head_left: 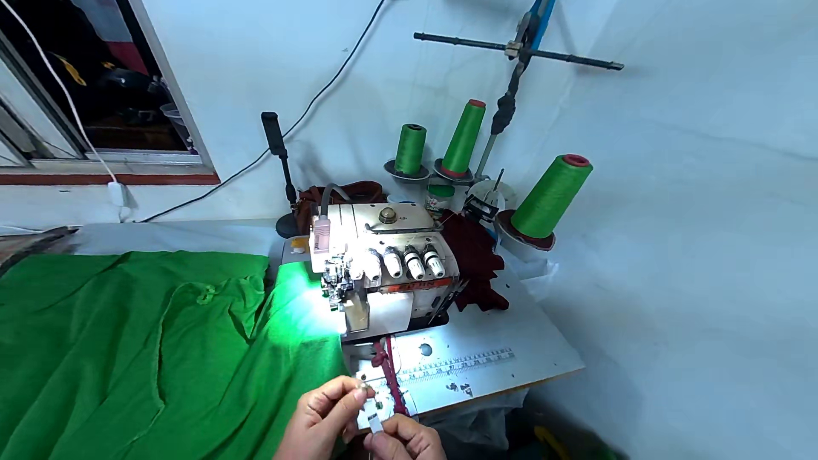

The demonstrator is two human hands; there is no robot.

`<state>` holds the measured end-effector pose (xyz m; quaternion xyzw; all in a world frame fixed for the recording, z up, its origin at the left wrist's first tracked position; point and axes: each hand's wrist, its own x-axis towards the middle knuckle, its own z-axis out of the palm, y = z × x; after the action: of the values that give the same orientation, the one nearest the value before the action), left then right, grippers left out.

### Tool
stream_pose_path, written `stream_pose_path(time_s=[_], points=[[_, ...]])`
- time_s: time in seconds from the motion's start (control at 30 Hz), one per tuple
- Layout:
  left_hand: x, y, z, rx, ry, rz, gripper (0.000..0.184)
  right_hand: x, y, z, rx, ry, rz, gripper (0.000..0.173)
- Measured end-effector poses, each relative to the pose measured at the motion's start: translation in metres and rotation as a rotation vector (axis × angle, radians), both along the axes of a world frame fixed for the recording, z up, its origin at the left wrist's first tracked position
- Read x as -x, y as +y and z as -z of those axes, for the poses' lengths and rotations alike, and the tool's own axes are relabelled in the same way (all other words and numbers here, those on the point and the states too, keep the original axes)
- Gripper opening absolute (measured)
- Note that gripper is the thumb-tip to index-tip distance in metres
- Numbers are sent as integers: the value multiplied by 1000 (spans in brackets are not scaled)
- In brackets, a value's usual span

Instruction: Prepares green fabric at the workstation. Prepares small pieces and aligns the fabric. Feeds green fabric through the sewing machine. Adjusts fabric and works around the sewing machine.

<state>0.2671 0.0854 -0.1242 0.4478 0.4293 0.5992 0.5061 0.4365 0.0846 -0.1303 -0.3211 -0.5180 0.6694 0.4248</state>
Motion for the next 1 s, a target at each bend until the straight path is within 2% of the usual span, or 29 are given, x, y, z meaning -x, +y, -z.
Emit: stream_pose_path(time_s=[0.07,0.13,0.2,0.23,0.27,0.37,0.43,0.5,0.67,0.83,1.0], points=[[2,4,-1,19,47,-75,22,1,1,0,9,42,66,18],[6,5,2,32,273,-124,23,2,2,0,53,71,119,18],[5,2,5,52,498,-173,16,2,3,1,92,94,151,19],[4,1,7,44,507,-189,11,2,3,2,106,99,158,19],[4,0,8,38,459,-182,5,3,3,2,116,100,161,19],[8,-2,9,97,161,-18,25,5,2,5,120,89,143,18],[8,-5,5,211,-26,64,18,7,0,6,127,72,139,17],[7,-7,3,275,-124,94,16,8,0,8,112,54,128,15],[8,-8,10,223,-154,133,20,7,1,12,116,71,50,24],[13,-12,18,158,-218,264,19,8,3,15,145,87,59,18],[14,-18,17,114,-122,223,16,8,2,13,117,4,108,11]])
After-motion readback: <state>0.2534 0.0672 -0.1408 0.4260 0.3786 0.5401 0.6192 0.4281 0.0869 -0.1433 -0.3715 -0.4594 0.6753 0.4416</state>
